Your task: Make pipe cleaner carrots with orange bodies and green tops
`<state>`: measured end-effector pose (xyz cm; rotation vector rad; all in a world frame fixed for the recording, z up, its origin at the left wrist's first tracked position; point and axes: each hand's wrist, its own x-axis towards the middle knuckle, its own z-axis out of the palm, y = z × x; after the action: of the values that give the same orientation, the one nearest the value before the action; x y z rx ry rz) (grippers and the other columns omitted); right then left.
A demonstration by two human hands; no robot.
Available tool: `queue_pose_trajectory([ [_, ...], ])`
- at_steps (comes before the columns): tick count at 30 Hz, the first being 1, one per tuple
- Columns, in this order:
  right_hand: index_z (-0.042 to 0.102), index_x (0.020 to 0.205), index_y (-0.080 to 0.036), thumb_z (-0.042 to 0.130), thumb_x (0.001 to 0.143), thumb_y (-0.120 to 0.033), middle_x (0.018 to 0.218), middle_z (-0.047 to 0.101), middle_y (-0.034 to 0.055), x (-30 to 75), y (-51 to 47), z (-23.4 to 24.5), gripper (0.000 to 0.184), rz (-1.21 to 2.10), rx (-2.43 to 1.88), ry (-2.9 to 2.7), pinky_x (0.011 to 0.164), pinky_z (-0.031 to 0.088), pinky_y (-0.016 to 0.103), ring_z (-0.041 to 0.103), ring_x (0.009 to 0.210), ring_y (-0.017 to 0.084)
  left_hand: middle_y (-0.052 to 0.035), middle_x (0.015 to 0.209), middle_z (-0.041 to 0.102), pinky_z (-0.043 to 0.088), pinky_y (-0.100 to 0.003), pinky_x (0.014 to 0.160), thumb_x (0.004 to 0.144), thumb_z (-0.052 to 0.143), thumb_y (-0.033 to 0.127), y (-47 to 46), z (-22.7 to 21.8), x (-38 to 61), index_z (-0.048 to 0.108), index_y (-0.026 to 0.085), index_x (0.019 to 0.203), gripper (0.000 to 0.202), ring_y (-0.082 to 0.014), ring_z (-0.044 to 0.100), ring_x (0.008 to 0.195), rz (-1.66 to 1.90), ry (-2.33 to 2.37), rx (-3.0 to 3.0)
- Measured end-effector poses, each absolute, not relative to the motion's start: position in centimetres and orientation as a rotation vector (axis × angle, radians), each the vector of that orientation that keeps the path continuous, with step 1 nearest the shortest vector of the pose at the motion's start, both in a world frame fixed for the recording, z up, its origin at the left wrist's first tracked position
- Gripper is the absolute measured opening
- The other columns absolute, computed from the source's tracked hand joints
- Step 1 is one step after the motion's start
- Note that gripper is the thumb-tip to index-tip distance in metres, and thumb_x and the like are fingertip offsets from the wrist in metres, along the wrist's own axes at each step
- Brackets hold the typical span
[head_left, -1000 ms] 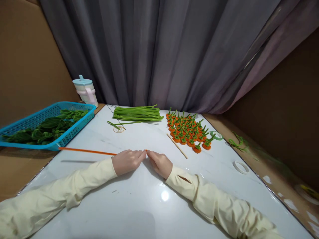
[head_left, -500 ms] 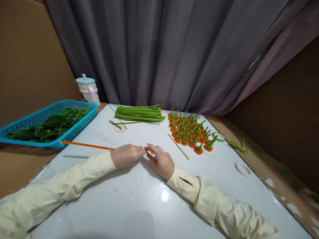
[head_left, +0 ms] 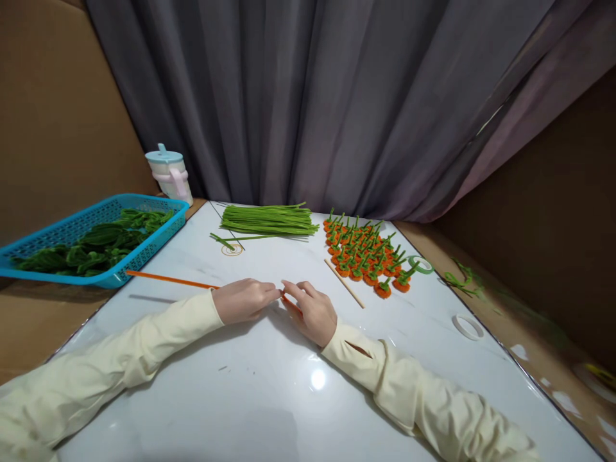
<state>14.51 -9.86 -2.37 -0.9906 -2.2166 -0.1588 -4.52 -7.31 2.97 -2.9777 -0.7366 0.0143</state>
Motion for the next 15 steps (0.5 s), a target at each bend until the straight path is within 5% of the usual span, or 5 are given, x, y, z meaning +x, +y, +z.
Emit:
queue_pose_trajectory([
  [15, 0.035, 0.129, -0.017, 0.036, 0.087, -0.01, 0.088, 0.068, 0.0054, 15.1, -9.8, -3.4, 0.042, -0.14, -0.852, -2.194, 0.063, 0.049, 0.022, 0.065, 0.076, 0.013, -0.0053, 0.079, 0.062, 0.046, -0.025, 0.056, 0.073, 0.039, 0.001, -7.2, 2.4, -4.6, 0.052, 0.013, 0.093, 0.026, -0.0163, 0.06, 0.064, -0.127, -0.71, -3.019],
])
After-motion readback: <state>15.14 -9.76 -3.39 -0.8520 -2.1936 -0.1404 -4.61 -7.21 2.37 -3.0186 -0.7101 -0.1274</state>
